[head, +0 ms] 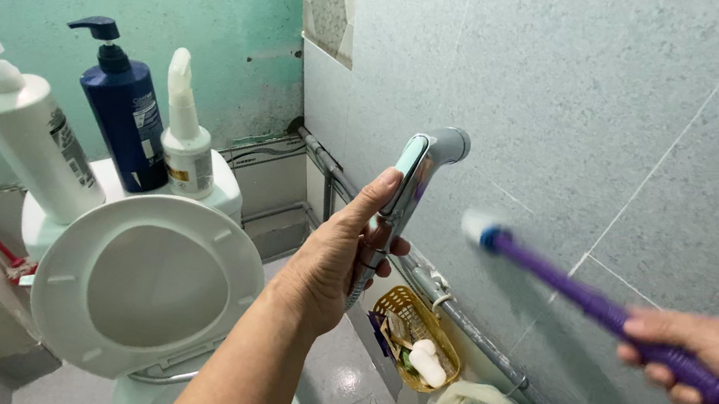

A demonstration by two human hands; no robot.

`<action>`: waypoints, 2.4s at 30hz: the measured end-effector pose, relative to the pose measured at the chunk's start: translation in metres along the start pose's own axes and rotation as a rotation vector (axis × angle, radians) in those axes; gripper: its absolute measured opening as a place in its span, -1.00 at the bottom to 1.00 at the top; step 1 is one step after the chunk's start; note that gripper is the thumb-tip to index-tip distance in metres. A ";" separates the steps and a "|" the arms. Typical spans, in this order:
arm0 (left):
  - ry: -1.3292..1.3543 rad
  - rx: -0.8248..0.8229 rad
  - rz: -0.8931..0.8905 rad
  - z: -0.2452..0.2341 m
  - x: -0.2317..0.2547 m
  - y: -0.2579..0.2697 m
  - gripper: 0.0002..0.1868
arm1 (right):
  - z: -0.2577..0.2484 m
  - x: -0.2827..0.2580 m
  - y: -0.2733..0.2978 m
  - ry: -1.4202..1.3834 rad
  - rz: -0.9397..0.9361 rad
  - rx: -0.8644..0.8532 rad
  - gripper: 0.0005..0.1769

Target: The person uses a handheld shower head to spray water on a bathroom wall while scrubbing the same area with a long-handled purple brush. The person repeatedly scrubs and rinses the wall surface near the toilet.

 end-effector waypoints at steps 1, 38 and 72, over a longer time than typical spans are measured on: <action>-0.001 -0.001 0.011 0.001 0.000 0.000 -0.24 | -0.010 -0.012 -0.002 0.055 -0.054 0.002 -0.34; 0.020 0.026 0.029 0.002 0.004 0.006 -0.22 | 0.019 -0.041 0.032 -0.213 -0.089 -0.008 -0.53; 0.073 0.081 0.126 -0.029 0.041 0.017 -0.26 | 0.028 -0.092 0.050 -0.175 -0.200 0.034 -0.68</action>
Point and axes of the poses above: each hand's wrist, its own y-axis away from the middle knuckle, its own z-axis out of the palm, x = y × z, the point moved 9 cm from there along -y, towards the middle knuckle, and after that the axes turned 3 degrees about x, right-handed, at the moved point
